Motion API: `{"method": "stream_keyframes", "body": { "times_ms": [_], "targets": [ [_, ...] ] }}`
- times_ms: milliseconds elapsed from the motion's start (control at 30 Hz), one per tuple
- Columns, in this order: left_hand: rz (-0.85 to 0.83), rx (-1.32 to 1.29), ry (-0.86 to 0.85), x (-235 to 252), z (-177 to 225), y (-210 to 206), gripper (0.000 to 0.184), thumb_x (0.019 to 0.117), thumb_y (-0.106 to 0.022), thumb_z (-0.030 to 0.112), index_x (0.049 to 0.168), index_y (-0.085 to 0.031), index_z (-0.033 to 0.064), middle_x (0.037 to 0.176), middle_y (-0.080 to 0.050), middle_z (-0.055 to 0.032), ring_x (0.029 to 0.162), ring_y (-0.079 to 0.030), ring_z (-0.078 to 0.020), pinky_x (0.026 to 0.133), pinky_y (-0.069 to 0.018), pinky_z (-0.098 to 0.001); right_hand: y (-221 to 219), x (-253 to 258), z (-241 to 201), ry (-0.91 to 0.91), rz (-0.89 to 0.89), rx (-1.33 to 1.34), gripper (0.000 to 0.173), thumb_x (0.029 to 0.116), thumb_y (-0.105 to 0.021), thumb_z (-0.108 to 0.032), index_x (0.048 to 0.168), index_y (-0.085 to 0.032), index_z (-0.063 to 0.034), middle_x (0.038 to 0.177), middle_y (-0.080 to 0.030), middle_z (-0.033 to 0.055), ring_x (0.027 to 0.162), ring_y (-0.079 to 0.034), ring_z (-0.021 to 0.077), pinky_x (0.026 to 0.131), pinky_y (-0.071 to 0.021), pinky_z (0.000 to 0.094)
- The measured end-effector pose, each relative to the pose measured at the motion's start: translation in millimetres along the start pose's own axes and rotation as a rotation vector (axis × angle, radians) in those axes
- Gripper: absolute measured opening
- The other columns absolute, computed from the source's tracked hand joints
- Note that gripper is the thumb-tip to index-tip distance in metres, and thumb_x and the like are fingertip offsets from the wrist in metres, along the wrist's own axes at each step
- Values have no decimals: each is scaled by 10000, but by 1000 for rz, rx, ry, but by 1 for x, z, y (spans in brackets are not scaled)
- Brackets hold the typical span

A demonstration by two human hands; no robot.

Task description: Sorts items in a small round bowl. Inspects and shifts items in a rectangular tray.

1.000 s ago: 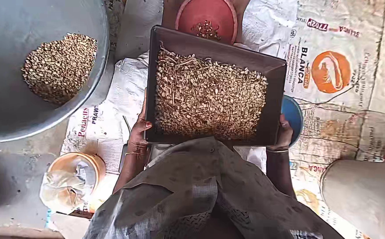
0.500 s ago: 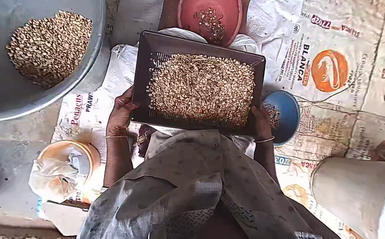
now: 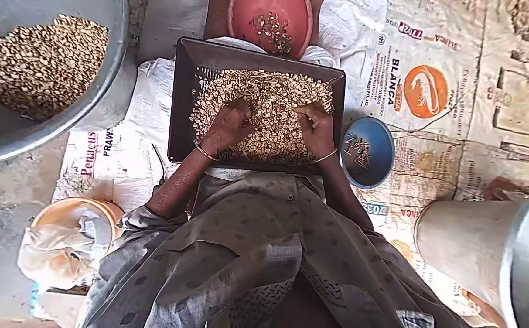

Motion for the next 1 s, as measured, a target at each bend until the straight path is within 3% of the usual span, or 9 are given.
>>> {"method": "stream_keyframes", "body": {
  "times_ms": [167,267,433,567,667,767,833,933,1000],
  "targets": [
    [14,122,-10,-4,-1,-10,429,933,-736,184,1231,-610,-98,1364,-558,-336,1297,-536,-506,1083,-422,-628,-60,27,-26,84,-337,-263,393,962,-538,25,1278,-730,-109,1302,-594,237,1167,-615,385,955,-542,474],
    [47,142,-62,-5,-3,-12,231,947,-648,81,1107,-665,-85,1256,-625,-305,1205,-597,-493,1014,-469,-636,-76,32,-25,69,-376,-339,286,980,-555,-13,1180,-756,-51,1313,-603,227,1205,-600,386,1004,-519,481],
    [81,88,-51,-3,-7,-9,190,973,-568,55,1029,-690,-79,1161,-661,-277,1089,-657,-459,958,-504,-613,-50,37,-11,31,-98,-6,185,986,-626,-92,1060,-767,3,1085,-727,168,996,-701,238,912,-565,361],
    [158,-248,97,-4,-24,9,194,982,-570,69,1064,-663,-80,1050,-678,-228,961,-665,-329,892,-520,-509,-56,31,-27,-61,-211,108,192,1007,-603,-122,1055,-703,35,882,-709,126,726,-664,132,711,-565,297],
    [273,-623,194,-9,-41,16,96,996,-594,59,1009,-610,-35,869,-657,-74,689,-609,-86,661,-531,-261,-82,23,-47,-32,-402,-166,239,995,-635,-152,1068,-726,57,1016,-716,223,939,-703,340,888,-552,483],
    [328,-889,274,-15,-50,16,90,976,-596,-26,1060,-565,-37,876,-664,-48,670,-641,-55,642,-565,-215,-107,14,-50,-56,-507,-362,280,1001,-639,-171,1107,-696,81,1123,-660,283,1024,-676,438,903,-544,553],
    [334,-939,280,-14,-53,14,259,952,-590,-71,1196,-505,-50,908,-634,-80,682,-648,-84,642,-576,-236,-112,12,-49,-39,-487,-359,253,1002,-623,-137,1112,-700,77,1135,-660,277,1019,-681,431,899,-553,541],
    [311,-859,229,-10,-53,13,152,982,-545,-46,1132,-564,-37,874,-602,-68,647,-586,-78,600,-524,-231,-97,9,-59,44,-337,-317,222,986,-593,-81,1036,-729,87,1041,-700,264,955,-699,397,876,-560,497],
    [288,-734,184,-6,-50,12,109,986,-526,-24,1046,-616,-25,862,-601,-62,632,-564,-75,597,-511,-232,-77,12,-92,-307,-803,-544,331,1096,-445,-120,1361,-589,18,1410,-595,173,1325,-569,256,1122,-424,377]
  ]
}}
Point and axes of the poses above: each hand's wrist, its own x-axis towards the middle knuckle, its own y-axis out of the back of the hand, z = x × y, the point moved 8 cm from there along x, towards the middle knuckle
